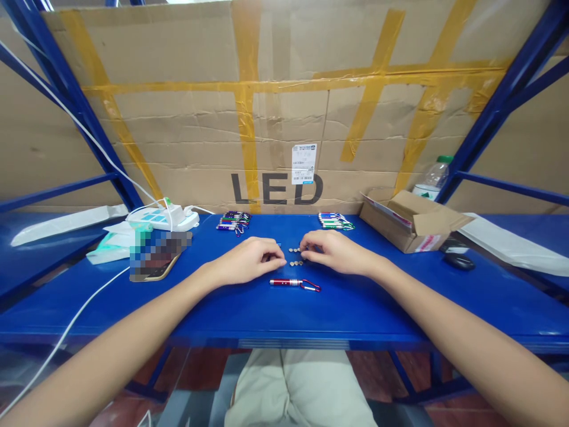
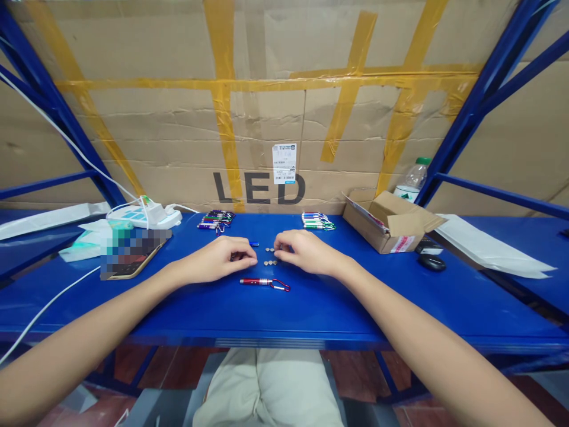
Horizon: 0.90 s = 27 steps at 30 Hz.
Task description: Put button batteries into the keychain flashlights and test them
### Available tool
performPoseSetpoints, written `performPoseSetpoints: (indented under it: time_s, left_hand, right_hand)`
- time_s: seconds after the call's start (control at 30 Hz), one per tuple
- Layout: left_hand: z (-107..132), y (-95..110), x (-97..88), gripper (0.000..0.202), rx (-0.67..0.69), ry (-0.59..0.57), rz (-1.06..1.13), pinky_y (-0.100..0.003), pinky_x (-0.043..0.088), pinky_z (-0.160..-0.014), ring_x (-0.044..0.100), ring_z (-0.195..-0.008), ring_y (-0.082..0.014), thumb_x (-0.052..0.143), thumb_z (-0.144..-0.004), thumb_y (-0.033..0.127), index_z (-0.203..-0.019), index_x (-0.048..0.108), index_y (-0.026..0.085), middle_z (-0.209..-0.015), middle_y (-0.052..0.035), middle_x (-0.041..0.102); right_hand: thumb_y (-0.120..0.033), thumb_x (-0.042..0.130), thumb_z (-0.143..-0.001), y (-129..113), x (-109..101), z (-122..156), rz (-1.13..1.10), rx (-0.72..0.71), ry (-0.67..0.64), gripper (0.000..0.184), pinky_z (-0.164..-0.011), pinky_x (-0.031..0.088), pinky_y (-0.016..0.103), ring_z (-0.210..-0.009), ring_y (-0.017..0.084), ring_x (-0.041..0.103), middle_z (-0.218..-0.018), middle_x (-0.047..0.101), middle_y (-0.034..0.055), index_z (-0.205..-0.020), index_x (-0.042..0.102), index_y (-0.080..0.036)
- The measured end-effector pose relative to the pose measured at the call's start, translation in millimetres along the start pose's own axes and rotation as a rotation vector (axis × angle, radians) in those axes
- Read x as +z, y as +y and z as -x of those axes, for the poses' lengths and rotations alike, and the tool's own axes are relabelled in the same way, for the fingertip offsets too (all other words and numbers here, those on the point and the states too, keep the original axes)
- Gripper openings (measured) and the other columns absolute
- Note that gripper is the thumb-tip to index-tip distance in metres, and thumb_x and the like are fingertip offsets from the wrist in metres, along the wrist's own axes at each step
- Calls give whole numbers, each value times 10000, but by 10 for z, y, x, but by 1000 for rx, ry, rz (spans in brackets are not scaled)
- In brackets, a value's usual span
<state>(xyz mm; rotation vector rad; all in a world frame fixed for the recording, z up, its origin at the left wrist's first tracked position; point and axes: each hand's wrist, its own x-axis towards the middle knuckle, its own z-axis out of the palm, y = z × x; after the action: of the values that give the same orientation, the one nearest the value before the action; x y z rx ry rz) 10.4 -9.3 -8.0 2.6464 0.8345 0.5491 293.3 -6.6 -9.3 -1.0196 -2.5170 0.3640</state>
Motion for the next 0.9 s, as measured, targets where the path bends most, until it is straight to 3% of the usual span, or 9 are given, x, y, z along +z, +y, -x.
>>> performPoseSetpoints:
  time_s: [0.2, 0.53, 0.67, 0.77, 0.9]
  left_hand:
    - [20, -105, -26, 286, -74, 14, -287, -354, 520, -894, 693, -1049, -249, 571, -1107, 428, -1140, 754, 210, -1111, -68, 714]
    - [20, -234, 22, 283, -79, -60, -342, -360, 528, -927, 680, -1115, -279, 553, -1098, 383, -1191, 746, 198, -1164, -102, 724]
    - [2, -236, 23, 235, -99, 74, -263, -362, 512, -907, 676, -1071, -271, 582, -1083, 387, -1147, 732, 218, -1123, -79, 754]
    - [-29, -230, 23, 217, -172, 216, -123, -348, 499, -829, 675, -916, -232, 632, -1053, 406, -1118, 721, 219, -1062, -57, 778]
    - [-71, -261, 44, 249, -266, 321, 99, -324, 497, -749, 652, -781, -185, 710, -984, 431, -1088, 708, 204, -1002, -43, 784]
  right_hand:
    - [-271, 671, -1032, 11, 54, 4, 14, -42, -11, 141, -970, 493, 412, -1070, 282, 644, -1103, 753, 91, -1156, 705, -212]
    - [-235, 689, -1004, -76, 107, 18, -95, -44, -30, 252, -978, 506, 423, -1132, 280, 622, -1142, 779, 59, -1251, 641, -251]
    - [-237, 680, -1011, -119, 147, 11, -113, -53, -35, 287, -991, 515, 436, -1149, 286, 620, -1168, 782, 61, -1293, 633, -262]
    - [-225, 668, -1014, -141, 183, 1, -124, -55, -31, 303, -992, 520, 432, -1158, 285, 623, -1153, 788, 62, -1313, 633, -261]
    - [-219, 676, -1009, -153, 220, -7, -124, -38, -22, 339, -986, 518, 426, -1146, 286, 627, -1122, 798, 60, -1342, 629, -260]
